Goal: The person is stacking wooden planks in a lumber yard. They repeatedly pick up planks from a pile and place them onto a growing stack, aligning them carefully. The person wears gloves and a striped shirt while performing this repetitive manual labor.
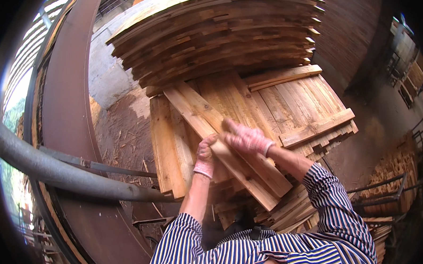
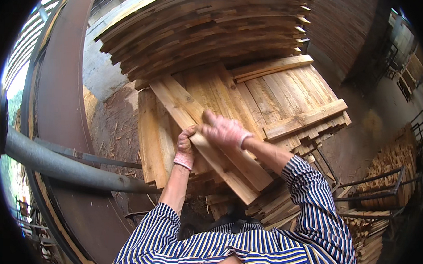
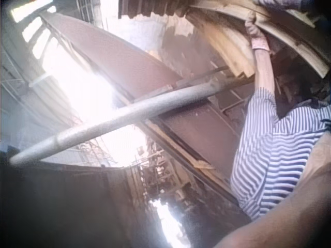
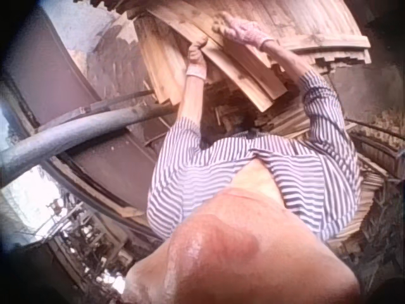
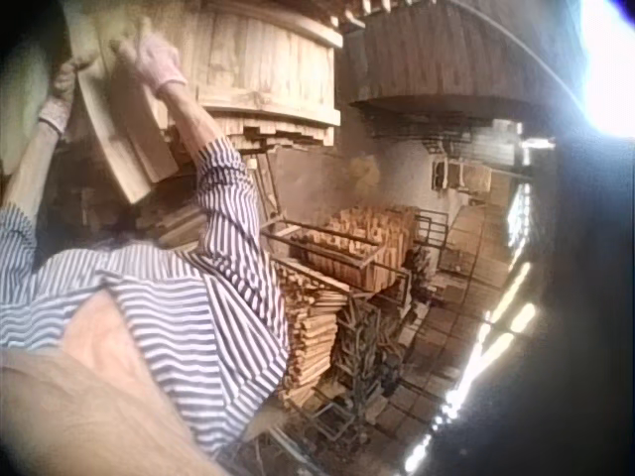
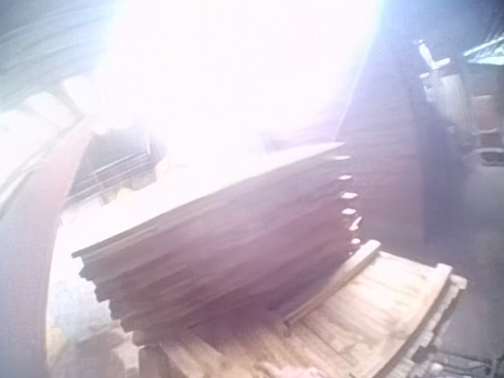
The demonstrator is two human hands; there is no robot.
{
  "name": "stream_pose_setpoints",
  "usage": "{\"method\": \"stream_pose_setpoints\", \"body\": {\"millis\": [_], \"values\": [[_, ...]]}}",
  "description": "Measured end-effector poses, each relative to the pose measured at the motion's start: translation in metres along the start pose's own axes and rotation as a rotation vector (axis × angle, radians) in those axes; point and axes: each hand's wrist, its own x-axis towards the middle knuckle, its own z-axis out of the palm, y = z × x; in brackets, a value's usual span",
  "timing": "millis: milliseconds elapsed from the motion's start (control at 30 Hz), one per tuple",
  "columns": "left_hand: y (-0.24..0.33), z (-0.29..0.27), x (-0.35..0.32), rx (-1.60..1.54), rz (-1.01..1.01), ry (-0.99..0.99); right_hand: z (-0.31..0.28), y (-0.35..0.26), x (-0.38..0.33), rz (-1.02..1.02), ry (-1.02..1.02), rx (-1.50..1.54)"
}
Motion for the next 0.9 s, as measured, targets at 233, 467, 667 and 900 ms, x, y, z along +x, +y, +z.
{"method": "stream_pose_setpoints", "body": {"millis": [233, 467, 667, 900], "values": [[0.031, 0.033, -0.033, 0.066, -0.012, 0.048, -0.012, -0.027, -0.028, 0.110, 0.093, 0.316], [0.052, 0.051, -0.031, -0.197, -0.038, 0.152, 0.017, -0.060, -0.020, -0.003, 0.092, 0.072], [0.084, 0.078, -0.039, 0.054, 0.188, 0.251, -0.008, -0.085, -0.031, -0.154, 0.057, -0.020], [0.203, 0.020, -0.035, 0.274, -0.074, 0.109, 0.000, -0.063, -0.080, -0.263, 0.239, 0.181]]}}
